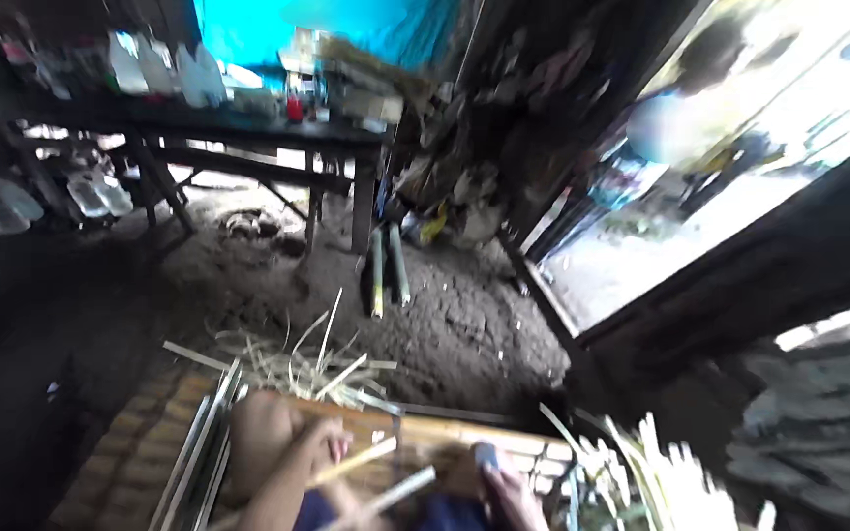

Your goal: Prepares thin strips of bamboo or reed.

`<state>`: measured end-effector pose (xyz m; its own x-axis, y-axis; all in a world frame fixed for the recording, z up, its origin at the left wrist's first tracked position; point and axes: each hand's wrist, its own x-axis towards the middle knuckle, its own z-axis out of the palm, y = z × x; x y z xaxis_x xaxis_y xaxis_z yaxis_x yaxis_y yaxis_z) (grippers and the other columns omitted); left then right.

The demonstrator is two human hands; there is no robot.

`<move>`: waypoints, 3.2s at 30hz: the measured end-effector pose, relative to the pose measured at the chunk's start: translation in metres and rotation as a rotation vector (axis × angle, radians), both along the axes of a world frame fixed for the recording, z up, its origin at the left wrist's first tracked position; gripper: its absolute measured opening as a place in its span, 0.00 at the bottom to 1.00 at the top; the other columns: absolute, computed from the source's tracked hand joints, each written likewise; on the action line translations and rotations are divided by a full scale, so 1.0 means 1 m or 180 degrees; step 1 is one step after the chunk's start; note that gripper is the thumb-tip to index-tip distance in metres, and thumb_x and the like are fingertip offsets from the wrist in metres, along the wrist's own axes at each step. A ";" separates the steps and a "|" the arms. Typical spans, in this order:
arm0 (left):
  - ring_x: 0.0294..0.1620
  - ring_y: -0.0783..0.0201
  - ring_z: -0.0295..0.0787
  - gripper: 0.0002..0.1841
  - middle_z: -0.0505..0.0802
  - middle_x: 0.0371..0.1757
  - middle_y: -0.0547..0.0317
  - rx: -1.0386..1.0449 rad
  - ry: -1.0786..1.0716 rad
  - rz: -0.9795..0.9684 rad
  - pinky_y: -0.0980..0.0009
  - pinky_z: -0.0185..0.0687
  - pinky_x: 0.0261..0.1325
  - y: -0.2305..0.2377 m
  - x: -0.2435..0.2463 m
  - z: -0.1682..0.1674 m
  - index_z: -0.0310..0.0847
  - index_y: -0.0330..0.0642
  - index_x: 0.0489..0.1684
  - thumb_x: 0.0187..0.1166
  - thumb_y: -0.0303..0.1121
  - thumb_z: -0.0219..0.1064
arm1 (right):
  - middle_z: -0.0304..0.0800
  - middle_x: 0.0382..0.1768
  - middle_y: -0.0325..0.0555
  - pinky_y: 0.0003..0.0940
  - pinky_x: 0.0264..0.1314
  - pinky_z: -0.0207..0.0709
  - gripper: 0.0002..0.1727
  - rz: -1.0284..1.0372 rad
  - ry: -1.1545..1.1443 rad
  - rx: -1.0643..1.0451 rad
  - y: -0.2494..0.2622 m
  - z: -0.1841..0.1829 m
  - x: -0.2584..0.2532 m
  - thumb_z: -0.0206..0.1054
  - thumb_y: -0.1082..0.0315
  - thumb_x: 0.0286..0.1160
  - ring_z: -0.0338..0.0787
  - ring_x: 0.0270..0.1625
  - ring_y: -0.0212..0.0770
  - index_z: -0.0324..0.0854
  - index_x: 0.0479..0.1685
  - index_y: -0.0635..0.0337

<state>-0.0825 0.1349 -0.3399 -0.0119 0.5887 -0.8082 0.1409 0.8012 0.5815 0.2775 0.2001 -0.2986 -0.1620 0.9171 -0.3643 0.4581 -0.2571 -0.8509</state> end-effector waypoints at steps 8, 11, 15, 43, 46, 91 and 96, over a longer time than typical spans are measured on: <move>0.48 0.62 0.88 0.30 0.92 0.57 0.46 0.0465 -0.0172 -0.0150 0.63 0.79 0.59 -0.016 0.012 0.068 0.74 0.36 0.76 0.97 0.49 0.37 | 0.87 0.26 0.45 0.35 0.24 0.84 0.19 -0.0219 -0.0196 -0.0304 -0.016 0.026 -0.011 0.57 0.58 0.91 0.85 0.20 0.36 0.77 0.66 0.62; 0.44 0.66 0.86 0.31 0.92 0.51 0.50 0.0551 -0.0516 -0.0327 0.67 0.80 0.54 -0.018 0.014 0.069 0.76 0.36 0.72 0.96 0.52 0.37 | 0.87 0.22 0.44 0.34 0.22 0.84 0.16 -0.0347 -0.0047 -0.0346 -0.019 0.023 -0.012 0.59 0.58 0.90 0.84 0.16 0.36 0.80 0.58 0.62; 0.22 0.76 0.82 0.16 0.89 0.30 0.62 0.0723 -0.1121 -0.0396 0.80 0.80 0.28 -0.017 0.023 0.064 0.77 0.34 0.67 0.92 0.35 0.56 | 0.86 0.22 0.43 0.33 0.22 0.84 0.13 -0.0191 -0.0089 -0.0265 -0.026 0.033 -0.014 0.61 0.62 0.88 0.83 0.16 0.35 0.80 0.59 0.62; 0.18 0.86 0.68 0.03 0.83 0.26 0.73 0.2856 -0.0556 0.0335 0.88 0.65 0.23 -0.070 0.071 0.226 0.83 0.43 0.37 0.82 0.28 0.66 | 0.83 0.22 0.25 0.13 0.19 0.75 0.11 0.1969 0.1511 0.0325 -0.068 0.204 -0.084 0.48 0.67 0.89 0.78 0.17 0.18 0.76 0.41 0.51; 0.18 0.86 0.67 0.04 0.83 0.27 0.74 0.2856 -0.0656 0.0358 0.89 0.65 0.23 -0.071 0.071 0.230 0.83 0.43 0.37 0.82 0.27 0.66 | 0.82 0.22 0.25 0.12 0.20 0.74 0.10 0.2058 0.1492 0.0349 -0.068 0.207 -0.084 0.48 0.67 0.89 0.77 0.17 0.18 0.74 0.41 0.50; 0.25 0.71 0.81 0.26 0.79 0.19 0.71 0.2184 -0.3275 0.2067 0.74 0.80 0.38 -0.042 0.116 0.210 0.74 0.54 0.27 0.95 0.46 0.33 | 0.83 0.23 0.23 0.19 0.28 0.80 0.13 0.0377 0.0810 0.2663 -0.042 0.174 -0.096 0.64 0.54 0.83 0.81 0.23 0.16 0.80 0.38 0.55; 0.15 0.76 0.72 0.22 0.70 0.13 0.76 0.1941 -0.2161 0.4130 0.79 0.75 0.29 -0.024 0.076 0.191 0.65 0.56 0.30 0.96 0.46 0.31 | 0.89 0.31 0.32 0.18 0.40 0.81 0.17 0.1337 0.1306 0.2824 -0.077 0.170 -0.090 0.61 0.50 0.88 0.86 0.35 0.20 0.86 0.38 0.52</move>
